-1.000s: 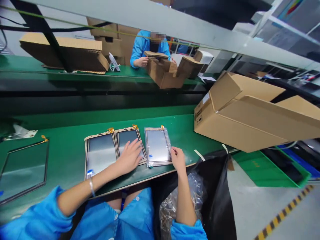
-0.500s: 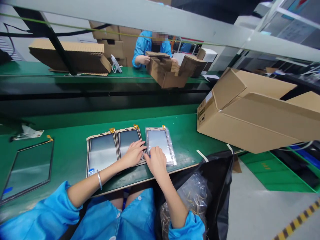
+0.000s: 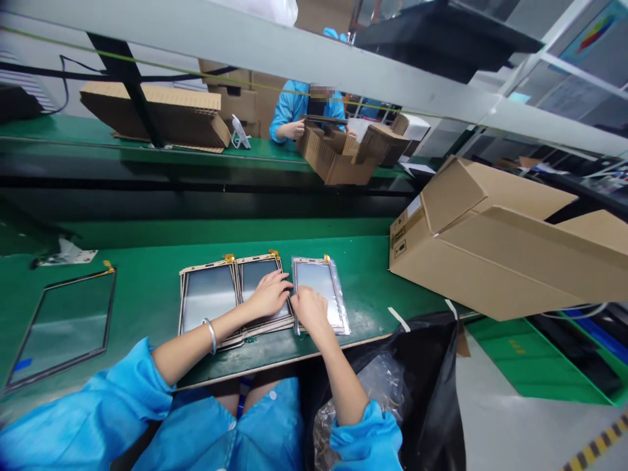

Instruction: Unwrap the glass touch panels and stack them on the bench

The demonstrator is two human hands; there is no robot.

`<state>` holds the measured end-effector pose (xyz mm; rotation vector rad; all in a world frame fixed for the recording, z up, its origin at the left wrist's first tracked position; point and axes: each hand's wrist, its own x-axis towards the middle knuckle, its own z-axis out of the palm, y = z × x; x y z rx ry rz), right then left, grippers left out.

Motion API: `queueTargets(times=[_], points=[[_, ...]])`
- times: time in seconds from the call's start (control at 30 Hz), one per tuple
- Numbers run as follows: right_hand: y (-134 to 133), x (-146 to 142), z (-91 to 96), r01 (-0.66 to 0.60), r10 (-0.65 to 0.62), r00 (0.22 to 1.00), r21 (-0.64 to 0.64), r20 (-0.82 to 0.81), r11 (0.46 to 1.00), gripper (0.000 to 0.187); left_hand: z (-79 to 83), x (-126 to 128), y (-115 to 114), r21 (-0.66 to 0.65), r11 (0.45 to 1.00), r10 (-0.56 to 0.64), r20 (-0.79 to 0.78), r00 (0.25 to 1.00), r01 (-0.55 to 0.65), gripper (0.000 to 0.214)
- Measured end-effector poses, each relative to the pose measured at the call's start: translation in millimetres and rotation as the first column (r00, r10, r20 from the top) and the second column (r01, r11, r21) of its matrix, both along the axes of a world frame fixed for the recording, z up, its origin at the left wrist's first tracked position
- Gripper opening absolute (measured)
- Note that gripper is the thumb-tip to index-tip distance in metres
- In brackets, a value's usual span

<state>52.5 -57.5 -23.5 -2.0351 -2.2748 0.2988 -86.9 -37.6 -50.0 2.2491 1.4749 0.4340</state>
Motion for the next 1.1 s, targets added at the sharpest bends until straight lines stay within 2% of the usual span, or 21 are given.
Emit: queueTargets(times=[0.13, 0.23, 0.37, 0.47, 0.57, 0.87, 1.1], points=[[5.3, 17.4, 18.3, 0.049, -0.048, 0.998, 0.012, -0.040, 0.999, 0.030, 5.3, 3.9, 14.9, 0.019, 0.999, 0.034, 0.003, 0.999, -0.034, 0.029], [17.6, 20.4, 24.7, 0.056, -0.055, 0.997, 0.009, -0.054, 0.998, 0.033, 7.3, 8.6, 23.6, 0.024, 0.998, 0.063, -0.011, 0.998, -0.063, 0.030], [51.2, 8.6, 16.1, 0.045, -0.047, 0.999, -0.074, -0.026, 0.996, 0.026, 6.9, 10.9, 20.8, 0.020, 0.998, 0.055, -0.046, 0.997, -0.054, 0.033], [78.7, -5.7, 8.7, 0.059, -0.056, 0.998, -0.137, 0.025, 0.989, 0.029, 4.2, 9.4, 11.0, 0.024, 1.000, 0.017, -0.066, 0.998, -0.016, 0.036], [95.2, -19.3, 6.3, 0.080, -0.066, 0.994, -0.171, 0.084, 0.982, 0.031, 1.9, 8.5, 3.2, 0.034, 0.999, -0.011, -0.075, 0.997, 0.014, 0.039], [101.6, -35.6, 2.8, 0.124, -0.079, 0.974, -0.203, 0.213, 0.971, 0.033, 1.6, 9.2, -2.0, 0.026, 0.999, -0.035, -0.030, 0.999, 0.036, 0.041], [105.9, -41.8, -0.3, 0.099, -0.063, 0.981, -0.202, 0.181, 0.974, 0.033, 3.0, 8.9, -5.5, -0.027, 0.999, -0.043, 0.083, 0.996, 0.045, 0.043]])
